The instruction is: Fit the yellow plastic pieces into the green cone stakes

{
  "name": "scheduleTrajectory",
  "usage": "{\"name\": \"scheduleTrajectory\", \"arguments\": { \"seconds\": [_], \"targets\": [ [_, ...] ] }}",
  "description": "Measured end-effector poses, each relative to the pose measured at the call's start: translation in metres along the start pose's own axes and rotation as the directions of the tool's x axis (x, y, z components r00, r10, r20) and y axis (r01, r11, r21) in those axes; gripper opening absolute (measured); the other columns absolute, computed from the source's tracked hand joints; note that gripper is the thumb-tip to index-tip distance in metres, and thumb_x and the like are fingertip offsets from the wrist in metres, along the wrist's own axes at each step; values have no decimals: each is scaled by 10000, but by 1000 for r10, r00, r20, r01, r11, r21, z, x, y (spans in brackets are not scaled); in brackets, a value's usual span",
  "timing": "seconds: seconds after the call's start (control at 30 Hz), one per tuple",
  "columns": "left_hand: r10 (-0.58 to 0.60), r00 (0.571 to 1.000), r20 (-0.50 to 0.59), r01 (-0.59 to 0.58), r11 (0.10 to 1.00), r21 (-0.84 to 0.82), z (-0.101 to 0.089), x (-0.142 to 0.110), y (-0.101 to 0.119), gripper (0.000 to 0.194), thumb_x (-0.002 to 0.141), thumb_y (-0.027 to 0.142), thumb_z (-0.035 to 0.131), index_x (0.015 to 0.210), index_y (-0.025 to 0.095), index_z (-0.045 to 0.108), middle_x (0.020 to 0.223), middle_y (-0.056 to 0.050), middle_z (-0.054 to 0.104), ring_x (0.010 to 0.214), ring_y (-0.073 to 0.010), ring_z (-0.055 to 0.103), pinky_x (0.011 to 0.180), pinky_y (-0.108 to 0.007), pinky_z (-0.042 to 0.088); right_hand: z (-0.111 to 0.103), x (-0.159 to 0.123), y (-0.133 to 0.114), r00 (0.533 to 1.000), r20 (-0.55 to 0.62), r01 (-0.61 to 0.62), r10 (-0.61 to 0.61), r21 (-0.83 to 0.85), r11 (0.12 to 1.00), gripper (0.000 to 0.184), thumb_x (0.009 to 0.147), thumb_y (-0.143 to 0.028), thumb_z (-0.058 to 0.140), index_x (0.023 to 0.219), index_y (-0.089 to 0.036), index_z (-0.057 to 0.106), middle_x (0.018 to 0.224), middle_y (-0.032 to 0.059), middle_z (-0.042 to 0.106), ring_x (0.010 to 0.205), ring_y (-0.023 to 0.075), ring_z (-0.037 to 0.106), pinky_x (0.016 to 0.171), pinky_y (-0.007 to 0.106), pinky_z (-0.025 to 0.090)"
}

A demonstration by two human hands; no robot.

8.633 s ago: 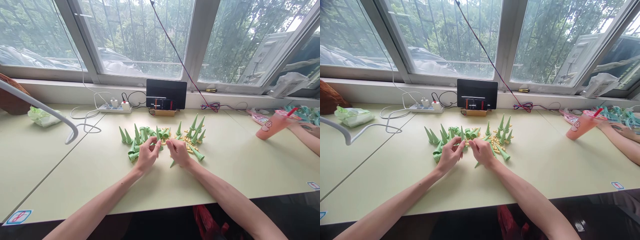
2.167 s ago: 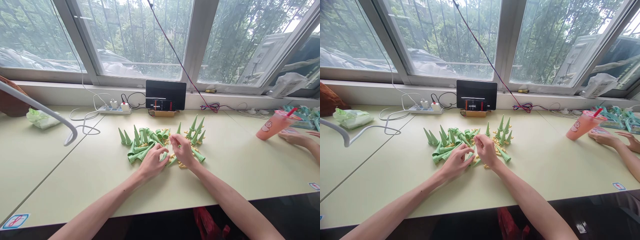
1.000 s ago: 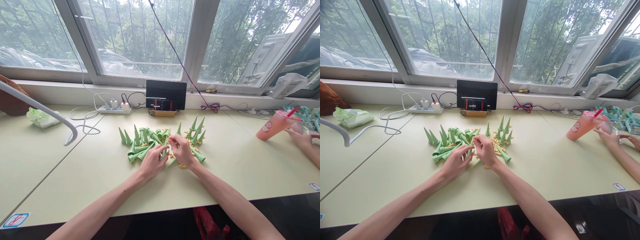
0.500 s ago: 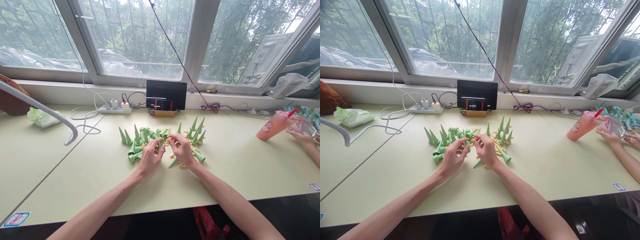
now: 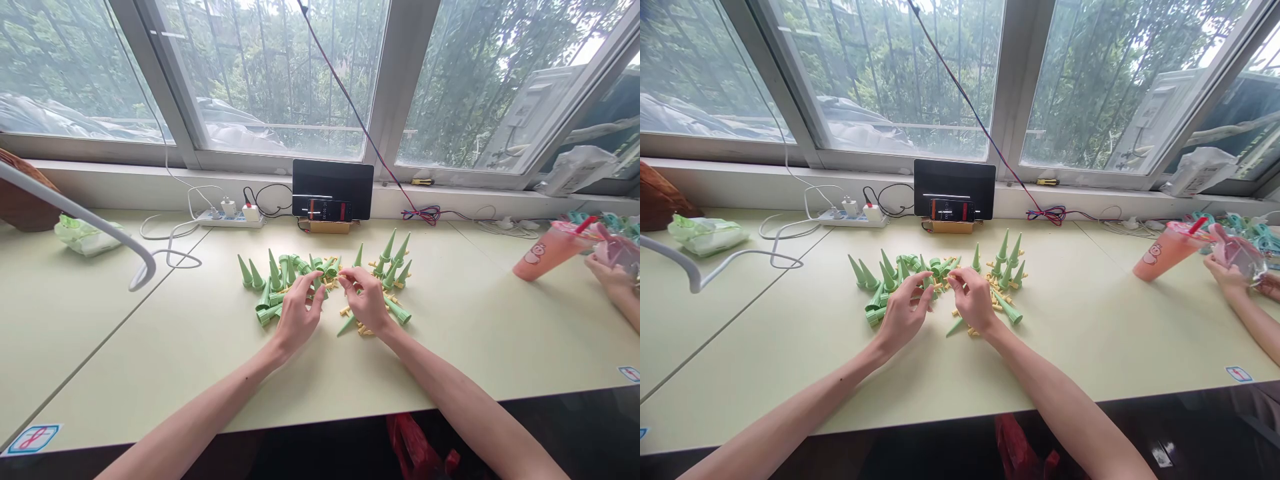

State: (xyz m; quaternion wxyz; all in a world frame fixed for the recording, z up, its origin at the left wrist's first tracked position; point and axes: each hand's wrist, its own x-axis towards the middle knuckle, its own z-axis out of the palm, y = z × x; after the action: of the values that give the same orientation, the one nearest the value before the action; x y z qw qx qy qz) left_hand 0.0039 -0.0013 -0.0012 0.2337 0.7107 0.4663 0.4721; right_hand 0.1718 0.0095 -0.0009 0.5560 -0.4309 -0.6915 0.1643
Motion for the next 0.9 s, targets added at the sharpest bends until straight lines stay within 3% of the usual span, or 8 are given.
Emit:
{"name": "scheduleTrajectory", "arguments": {
  "seconds": [0.9],
  "targets": [
    [-29, 1000, 4, 29, 1000, 7, -1, 3, 0, 320, 956, 368, 511, 1223, 199, 554, 1115, -91, 626, 761, -154, 640, 644, -300, 583, 1, -2, -4, 993, 121, -1, -4, 40, 999, 139, 919, -295, 596, 941, -186, 679, 854, 54, 651, 639, 133, 570, 558, 257, 502]
  ]
}}
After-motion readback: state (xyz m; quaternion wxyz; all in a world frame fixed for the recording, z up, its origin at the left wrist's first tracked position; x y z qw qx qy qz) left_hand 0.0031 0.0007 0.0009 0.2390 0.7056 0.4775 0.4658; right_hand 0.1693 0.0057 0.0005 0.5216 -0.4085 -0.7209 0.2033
